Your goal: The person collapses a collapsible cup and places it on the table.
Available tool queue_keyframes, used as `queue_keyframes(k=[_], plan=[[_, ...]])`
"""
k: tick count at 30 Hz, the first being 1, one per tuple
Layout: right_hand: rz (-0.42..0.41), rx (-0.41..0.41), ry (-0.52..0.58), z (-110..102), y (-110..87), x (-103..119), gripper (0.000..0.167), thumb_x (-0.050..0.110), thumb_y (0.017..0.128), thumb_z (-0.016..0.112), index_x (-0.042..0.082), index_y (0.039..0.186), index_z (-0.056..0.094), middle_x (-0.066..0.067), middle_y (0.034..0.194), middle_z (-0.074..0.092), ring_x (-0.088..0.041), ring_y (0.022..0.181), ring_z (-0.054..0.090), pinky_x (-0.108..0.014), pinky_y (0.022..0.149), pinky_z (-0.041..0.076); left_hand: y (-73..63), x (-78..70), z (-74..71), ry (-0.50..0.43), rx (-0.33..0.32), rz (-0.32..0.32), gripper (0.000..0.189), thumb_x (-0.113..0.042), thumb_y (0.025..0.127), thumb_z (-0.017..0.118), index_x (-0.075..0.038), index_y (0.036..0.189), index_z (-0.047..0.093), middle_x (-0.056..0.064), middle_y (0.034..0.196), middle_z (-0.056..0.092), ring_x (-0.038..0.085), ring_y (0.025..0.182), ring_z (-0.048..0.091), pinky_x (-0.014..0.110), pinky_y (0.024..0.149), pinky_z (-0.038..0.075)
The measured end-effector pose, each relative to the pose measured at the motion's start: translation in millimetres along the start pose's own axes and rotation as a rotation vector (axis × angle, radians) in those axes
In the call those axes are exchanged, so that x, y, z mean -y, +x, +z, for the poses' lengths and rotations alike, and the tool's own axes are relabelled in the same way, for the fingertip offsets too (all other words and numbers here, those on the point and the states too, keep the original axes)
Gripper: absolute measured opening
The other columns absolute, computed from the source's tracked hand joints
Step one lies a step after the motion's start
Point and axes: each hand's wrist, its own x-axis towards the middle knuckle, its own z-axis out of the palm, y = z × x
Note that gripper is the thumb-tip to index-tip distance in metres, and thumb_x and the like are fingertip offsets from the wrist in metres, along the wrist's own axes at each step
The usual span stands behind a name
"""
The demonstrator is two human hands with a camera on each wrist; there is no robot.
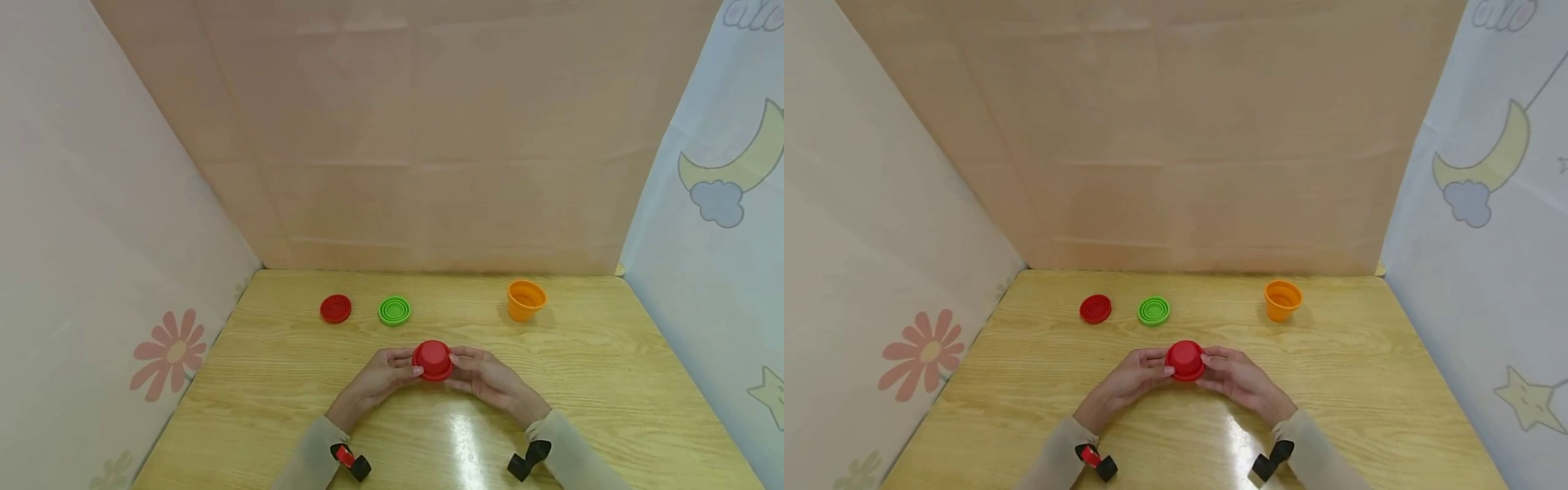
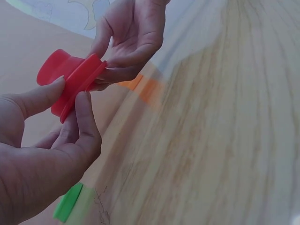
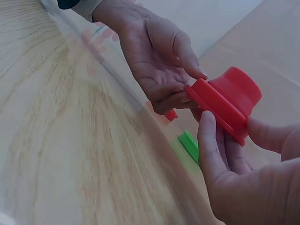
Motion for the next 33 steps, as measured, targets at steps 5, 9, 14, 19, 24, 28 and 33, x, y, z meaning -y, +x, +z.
queue_keyframes(k=[5, 9, 14, 19, 24, 28, 33], plan=[[-0.001, -0.020, -0.005, 3.6, -0.2, -0.6, 0.022, 0.009, 0.110, 0.051, 0.012, 0.128, 0.063, 0.002, 0.122, 0.074, -0.014, 0.112, 0.071, -0.038, 0.104, 0.061, -0.3, 0.3, -1.6, -0.012, 0.005, 0.003, 0.053, -0.001, 0.099, 0.069, 0.006, 0.149, 0.053, 0.013, 0.134, 0.073, 0.012, 0.111, 0.072, 0.026, 0.096, 0.062], [0.006, -0.026, -0.016, 6.0, 0.2, 0.2, 0.022, 0.009, 0.110, 0.052, 0.013, 0.128, 0.064, 0.001, 0.122, 0.074, -0.014, 0.112, 0.071, -0.038, 0.104, 0.061, 0.8, 0.3, -3.2, -0.033, 0.004, 0.007, 0.042, -0.005, 0.103, 0.063, 0.003, 0.144, 0.058, 0.002, 0.121, 0.077, 0.010, 0.103, 0.072, 0.024, 0.091, 0.062], [0.010, -0.026, -0.029, 7.9, -0.2, -0.3, 0.023, 0.009, 0.109, 0.053, 0.012, 0.128, 0.065, 0.001, 0.122, 0.074, -0.014, 0.112, 0.071, -0.039, 0.104, 0.061, 2.2, -0.8, -1.6, -0.018, -0.026, -0.003, 0.037, -0.022, 0.107, 0.060, 0.001, 0.136, 0.066, -0.004, 0.107, 0.077, 0.010, 0.094, 0.070, 0.025, 0.087, 0.060], [0.015, -0.030, -0.046, 8.5, -0.6, -3.4, 0.024, 0.010, 0.109, 0.054, 0.008, 0.131, 0.064, 0.000, 0.122, 0.074, -0.014, 0.111, 0.072, -0.039, 0.104, 0.061, 4.7, -1.6, 3.6, 0.085, -0.068, -0.035, 0.040, -0.029, 0.109, 0.056, 0.002, 0.131, 0.069, -0.004, 0.100, 0.076, 0.010, 0.089, 0.068, 0.023, 0.081, 0.059], [0.019, -0.060, -0.046, 8.0, -0.7, -4.8, 0.022, 0.010, 0.109, 0.054, 0.009, 0.127, 0.067, 0.000, 0.117, 0.076, -0.015, 0.108, 0.073, -0.038, 0.101, 0.062, 5.1, -3.1, 7.1, 0.119, -0.075, -0.046, 0.038, -0.024, 0.110, 0.051, 0.004, 0.129, 0.070, -0.004, 0.097, 0.076, 0.009, 0.086, 0.067, 0.022, 0.079, 0.058], [0.022, -0.062, -0.047, 7.0, -1.2, -3.8, 0.022, 0.011, 0.110, 0.053, 0.012, 0.122, 0.071, 0.000, 0.114, 0.077, -0.015, 0.107, 0.074, -0.037, 0.100, 0.062, 4.3, -4.0, 8.9, 0.096, -0.054, -0.050, 0.038, -0.021, 0.109, 0.052, 0.007, 0.129, 0.069, -0.005, 0.094, 0.076, 0.008, 0.086, 0.068, 0.023, 0.079, 0.057], [0.013, -0.037, -0.047, 6.0, -0.8, -2.2, 0.023, 0.010, 0.110, 0.051, 0.014, 0.120, 0.072, 0.001, 0.113, 0.079, -0.015, 0.106, 0.074, -0.036, 0.100, 0.062, 6.0, -2.7, 9.8, 0.060, -0.055, -0.055, 0.038, -0.016, 0.108, 0.052, 0.012, 0.130, 0.066, -0.005, 0.088, 0.075, 0.007, 0.081, 0.066, 0.022, 0.077, 0.056]])
